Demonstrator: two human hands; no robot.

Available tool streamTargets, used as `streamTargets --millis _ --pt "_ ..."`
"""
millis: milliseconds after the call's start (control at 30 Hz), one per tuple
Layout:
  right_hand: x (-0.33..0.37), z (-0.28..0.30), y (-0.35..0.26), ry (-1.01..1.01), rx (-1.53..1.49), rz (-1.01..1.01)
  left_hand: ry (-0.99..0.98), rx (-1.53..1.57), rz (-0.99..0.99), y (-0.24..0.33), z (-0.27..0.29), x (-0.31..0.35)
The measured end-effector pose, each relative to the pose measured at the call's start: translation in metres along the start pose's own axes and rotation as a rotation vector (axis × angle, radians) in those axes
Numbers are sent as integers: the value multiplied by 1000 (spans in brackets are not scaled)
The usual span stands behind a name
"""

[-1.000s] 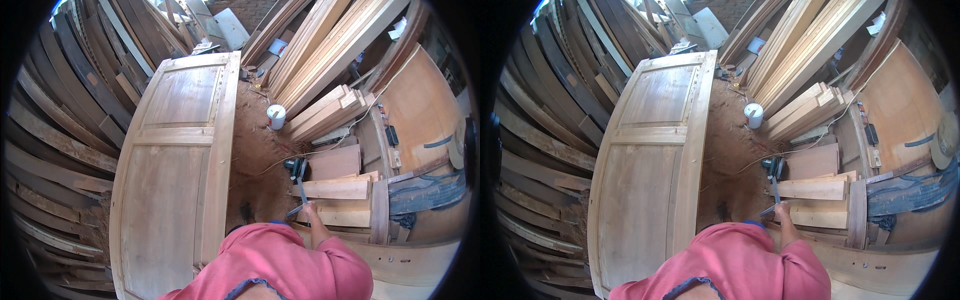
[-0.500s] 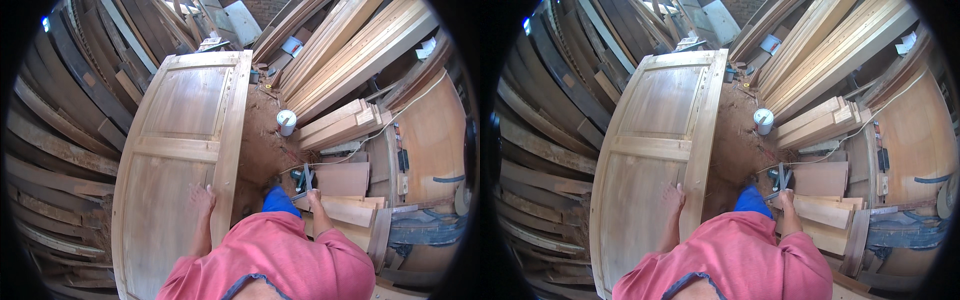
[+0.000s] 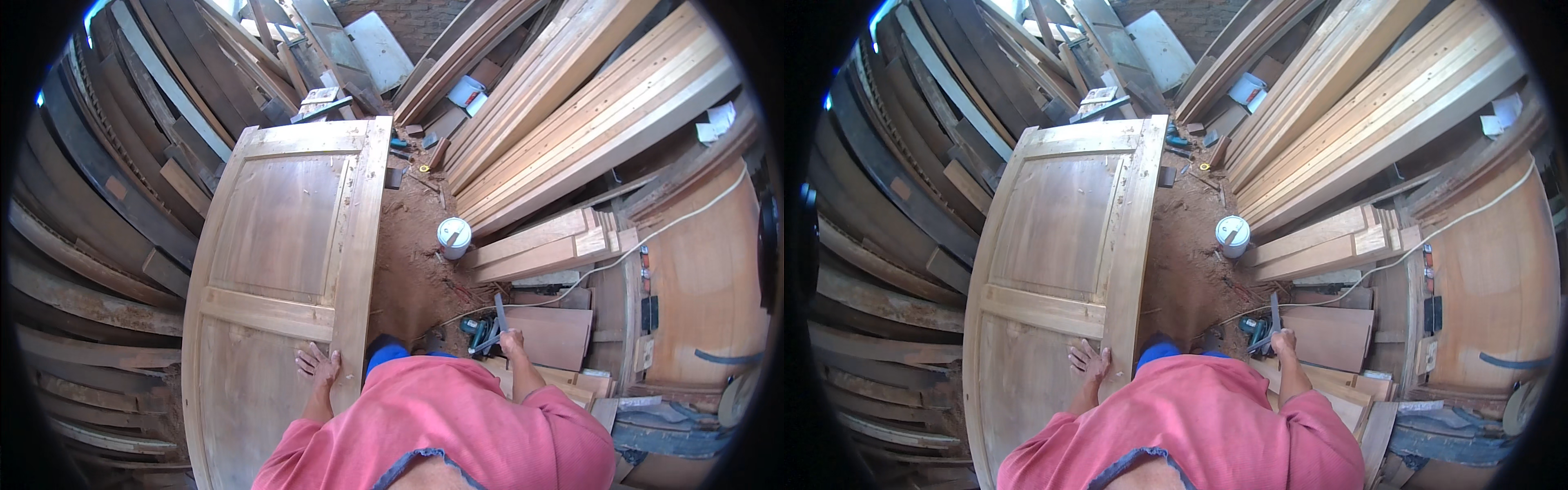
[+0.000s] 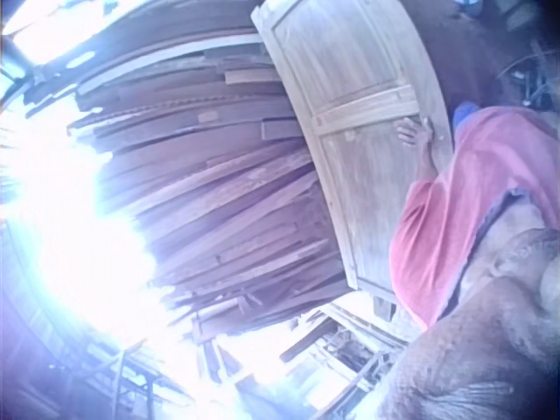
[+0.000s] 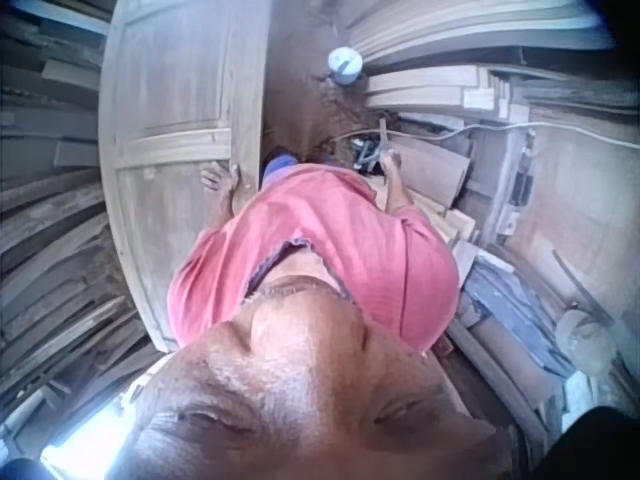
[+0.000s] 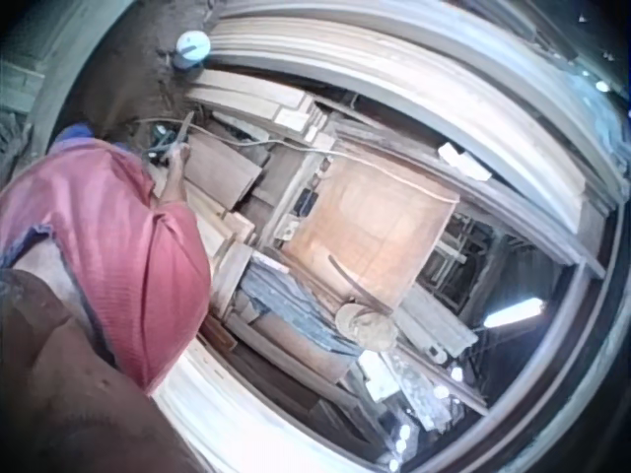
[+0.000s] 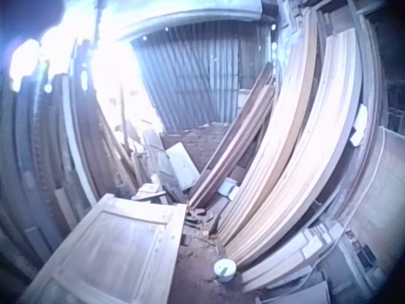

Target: The person marks a wooden door frame using a try square and a pencil, then moves around the workshop to handle a water bottle and a small electronic device before preparing a circular saw by untangling its power cord.

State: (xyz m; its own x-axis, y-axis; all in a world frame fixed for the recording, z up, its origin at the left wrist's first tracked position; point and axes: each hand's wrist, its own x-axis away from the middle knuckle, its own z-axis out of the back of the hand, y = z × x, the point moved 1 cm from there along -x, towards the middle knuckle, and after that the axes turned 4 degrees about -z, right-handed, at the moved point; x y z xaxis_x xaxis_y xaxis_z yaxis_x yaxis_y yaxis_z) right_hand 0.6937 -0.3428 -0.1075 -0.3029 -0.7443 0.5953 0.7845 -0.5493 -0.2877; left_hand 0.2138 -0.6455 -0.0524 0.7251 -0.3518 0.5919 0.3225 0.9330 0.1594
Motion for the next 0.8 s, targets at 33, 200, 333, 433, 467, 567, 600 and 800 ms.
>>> streamTargets --millis 33,200,333,433,467,567,600,800 --pt "-2 7 -16 27 67 10 -21 -8 15 -1 1 0" --pt "-43 17 -88 -9 -27 15 -33 -20 19 4 0 -10" --pt "-69 4 -154 34 -35 149 -19 -12 47 -3 -7 -10" --pt "-90 3 -195 19 -101 130 114 -58 -31 -4 -17 -17" --pt "-108 2 -202 48 -97 133 145 -63 -48 -4 -17 -18" --pt "-125 3 -229 114 39 255 143 -64 -16 -13 -19 -16" --pt "-129 2 -243 111 57 263 131 -67 10 -15 -16 -17" --pt "-239 -6 -261 189 -70 293 101 -60 0 -5 -17 -29"
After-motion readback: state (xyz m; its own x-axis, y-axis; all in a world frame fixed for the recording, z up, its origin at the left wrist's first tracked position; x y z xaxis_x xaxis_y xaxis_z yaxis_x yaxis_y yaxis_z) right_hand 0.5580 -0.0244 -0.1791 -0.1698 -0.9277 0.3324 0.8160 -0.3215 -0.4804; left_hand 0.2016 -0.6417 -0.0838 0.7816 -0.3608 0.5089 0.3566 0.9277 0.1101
